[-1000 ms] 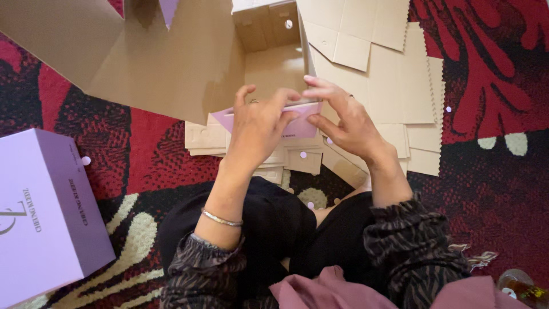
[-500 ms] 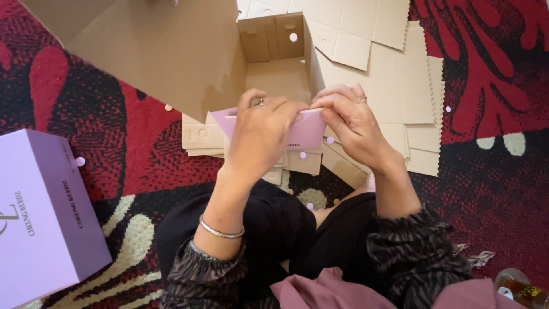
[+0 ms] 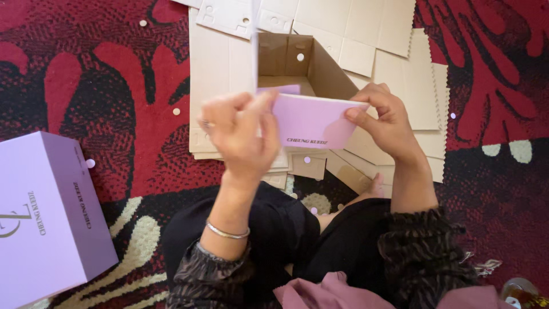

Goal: The person assembles a light purple cardboard box by folding the flaps and securing them with small white fasteners. They work on the floor, folding the sides and bottom of the box into shape.

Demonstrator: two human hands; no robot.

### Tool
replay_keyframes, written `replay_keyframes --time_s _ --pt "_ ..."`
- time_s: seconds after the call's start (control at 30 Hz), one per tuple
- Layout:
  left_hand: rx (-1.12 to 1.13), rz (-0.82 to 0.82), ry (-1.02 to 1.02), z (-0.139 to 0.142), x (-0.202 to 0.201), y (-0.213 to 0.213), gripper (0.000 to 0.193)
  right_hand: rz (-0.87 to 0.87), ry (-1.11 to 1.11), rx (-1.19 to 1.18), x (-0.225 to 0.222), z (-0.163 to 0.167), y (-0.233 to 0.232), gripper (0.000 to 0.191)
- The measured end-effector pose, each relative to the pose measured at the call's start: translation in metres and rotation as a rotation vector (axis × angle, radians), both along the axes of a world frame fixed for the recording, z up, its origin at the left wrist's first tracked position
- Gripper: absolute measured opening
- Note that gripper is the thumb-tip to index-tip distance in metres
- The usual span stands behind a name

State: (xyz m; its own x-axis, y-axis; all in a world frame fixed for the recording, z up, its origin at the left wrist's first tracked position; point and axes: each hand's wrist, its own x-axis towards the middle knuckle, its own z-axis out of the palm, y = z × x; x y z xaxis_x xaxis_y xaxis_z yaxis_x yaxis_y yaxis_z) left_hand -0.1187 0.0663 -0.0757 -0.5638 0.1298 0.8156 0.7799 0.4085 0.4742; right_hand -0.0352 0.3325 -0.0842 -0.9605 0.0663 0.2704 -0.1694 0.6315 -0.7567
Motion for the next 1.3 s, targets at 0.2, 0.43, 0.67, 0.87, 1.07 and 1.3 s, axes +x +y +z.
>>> replay_keyframes --time_s 0.2,0.43,0.67,0.87,1.07,1.3 --pt "-0.157 -0.166 -0.125 0.001 -0.017 -0.018 0.033 0.018 -0.033 -0.09 0.003 -0.009 0.012 0.008" --pt "-0.37 -0.101 -0.202 0.005 -0.01 -0.012 0.028 0.028 -0.006 0.041 0.001 -0.003 0.005 0.01" --pt "-0.447 -0.19 -0.238 -0.001 -0.016 -0.017 0.026 -0.09 0.169 0.585 0.011 0.03 -0.033 0.03" --pt "-0.499 -0.198 -0.221 0.002 -0.014 -0.02 0.031 -0.111 0.208 0.557 0.01 0.031 -0.082 0.023" --pt "-0.532 -0.2 -0.216 0.003 -0.01 -0.017 0.032 -0.17 0.243 0.509 0.01 0.024 -0.101 0.019" --pt "-0.575 -0.204 -0.113 0.001 -0.006 -0.01 0.023 -0.151 0.288 0.477 0.015 0.022 -0.106 0.016"
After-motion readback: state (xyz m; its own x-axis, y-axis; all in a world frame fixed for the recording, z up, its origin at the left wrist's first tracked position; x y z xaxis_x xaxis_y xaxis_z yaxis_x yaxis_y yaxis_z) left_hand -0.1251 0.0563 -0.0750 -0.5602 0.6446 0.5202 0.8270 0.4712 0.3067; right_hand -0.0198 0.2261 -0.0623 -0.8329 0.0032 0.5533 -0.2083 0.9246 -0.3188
